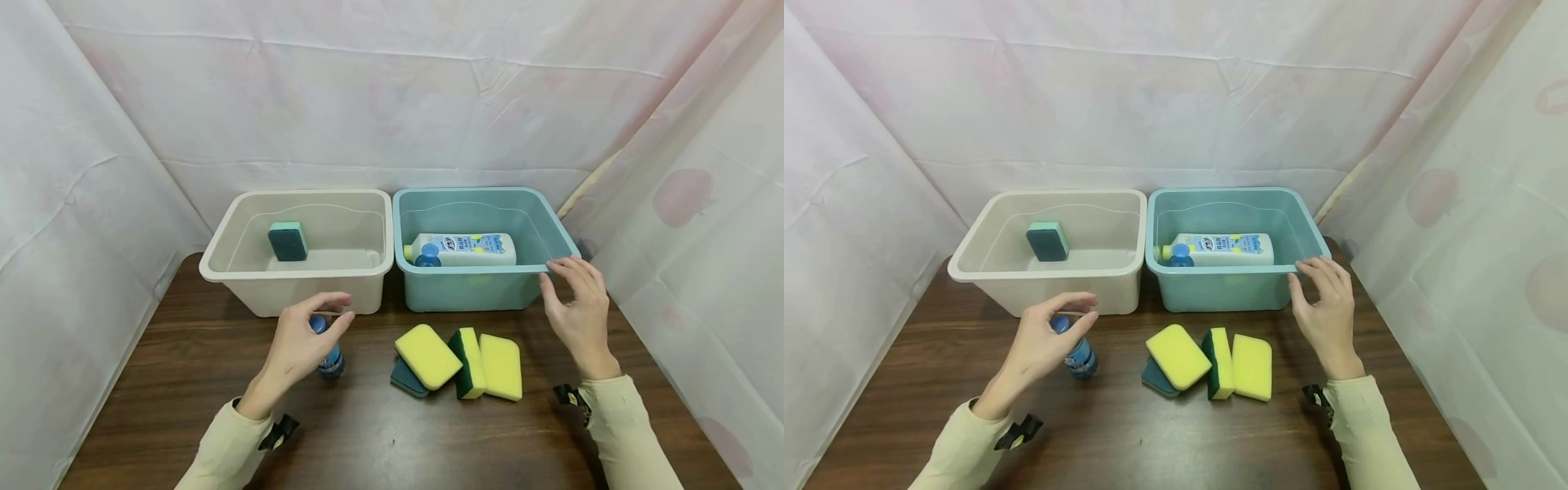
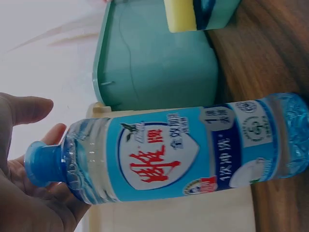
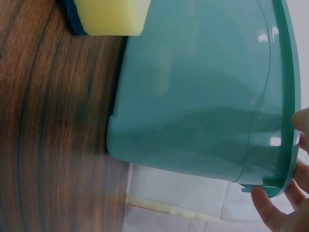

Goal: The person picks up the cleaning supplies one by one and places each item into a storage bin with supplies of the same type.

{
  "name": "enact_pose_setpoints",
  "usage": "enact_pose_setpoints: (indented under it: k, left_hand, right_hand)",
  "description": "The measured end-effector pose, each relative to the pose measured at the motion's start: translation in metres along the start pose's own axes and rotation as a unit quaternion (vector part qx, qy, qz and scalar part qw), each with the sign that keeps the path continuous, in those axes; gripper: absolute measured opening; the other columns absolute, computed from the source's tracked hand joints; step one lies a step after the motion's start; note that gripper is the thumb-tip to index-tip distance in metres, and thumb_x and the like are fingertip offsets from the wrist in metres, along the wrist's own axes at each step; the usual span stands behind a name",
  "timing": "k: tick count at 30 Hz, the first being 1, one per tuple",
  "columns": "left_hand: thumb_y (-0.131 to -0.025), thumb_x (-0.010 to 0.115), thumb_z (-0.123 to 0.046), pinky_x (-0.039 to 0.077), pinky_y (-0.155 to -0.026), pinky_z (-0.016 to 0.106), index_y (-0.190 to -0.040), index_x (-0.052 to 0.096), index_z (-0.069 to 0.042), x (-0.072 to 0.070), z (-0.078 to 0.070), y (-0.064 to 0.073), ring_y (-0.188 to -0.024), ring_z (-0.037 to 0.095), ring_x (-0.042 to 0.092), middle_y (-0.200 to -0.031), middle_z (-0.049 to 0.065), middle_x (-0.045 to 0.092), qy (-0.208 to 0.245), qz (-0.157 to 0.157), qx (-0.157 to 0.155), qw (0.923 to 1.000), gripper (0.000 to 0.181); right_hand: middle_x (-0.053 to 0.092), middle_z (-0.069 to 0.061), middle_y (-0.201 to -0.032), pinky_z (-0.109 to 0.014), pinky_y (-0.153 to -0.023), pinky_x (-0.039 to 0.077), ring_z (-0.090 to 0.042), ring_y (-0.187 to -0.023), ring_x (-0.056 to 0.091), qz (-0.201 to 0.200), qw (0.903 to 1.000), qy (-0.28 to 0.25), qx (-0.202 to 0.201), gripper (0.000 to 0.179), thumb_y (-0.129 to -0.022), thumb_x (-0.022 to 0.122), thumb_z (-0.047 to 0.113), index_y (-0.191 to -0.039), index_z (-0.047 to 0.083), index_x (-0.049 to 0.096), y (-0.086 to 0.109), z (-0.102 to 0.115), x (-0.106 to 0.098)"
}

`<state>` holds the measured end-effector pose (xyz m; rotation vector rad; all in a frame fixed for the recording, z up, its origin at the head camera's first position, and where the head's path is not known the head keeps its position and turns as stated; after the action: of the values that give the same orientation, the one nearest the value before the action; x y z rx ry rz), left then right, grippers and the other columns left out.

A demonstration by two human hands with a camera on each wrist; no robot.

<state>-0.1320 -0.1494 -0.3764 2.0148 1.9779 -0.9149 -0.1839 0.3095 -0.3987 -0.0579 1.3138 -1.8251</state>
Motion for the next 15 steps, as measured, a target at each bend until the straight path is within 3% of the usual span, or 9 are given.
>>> enact_pose_setpoints:
  k: [6, 15]
  left_hand:
    - [-0.096, 0.081, -0.024, 0.056, -0.090, 0.024, -0.122, 0.078, -0.023, -0.002, 0.008, 0.006, -0.109, 0.021, 0.076, -0.114, -0.006, 0.080, 0.004, -0.010, -0.002, 0.9999, 0.026]
    - [-0.097, 0.080, -0.027, 0.057, -0.087, 0.022, -0.122, 0.078, -0.024, -0.003, 0.027, 0.015, -0.109, 0.021, 0.075, -0.119, 0.002, 0.080, 0.031, -0.006, -0.043, 0.9986, 0.025]
  right_hand:
    - [0.076, -0.022, -0.117, -0.055, -0.120, 0.040, -0.050, -0.129, 0.059, -0.001, 1.0000, -0.003, -0.001, 0.026, -0.088, 0.081, 0.000, -0.114, -0.001, 0.079, 0.001, -0.001, 0.000]
    - [0.076, -0.023, -0.118, -0.056, -0.120, 0.040, -0.050, -0.129, 0.059, 0.001, 1.0000, -0.006, -0.001, 0.025, -0.089, 0.081, 0.000, -0.114, -0.002, 0.079, 0.000, 0.000, 0.000]
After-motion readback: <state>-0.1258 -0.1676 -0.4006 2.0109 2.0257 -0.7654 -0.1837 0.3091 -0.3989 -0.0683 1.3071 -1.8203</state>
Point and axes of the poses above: each hand's wrist, its own y-axis away from the middle knuckle, its own x-axis out of the palm, z = x × y, the point moved 4 cm from there along -y, towards the middle knuckle
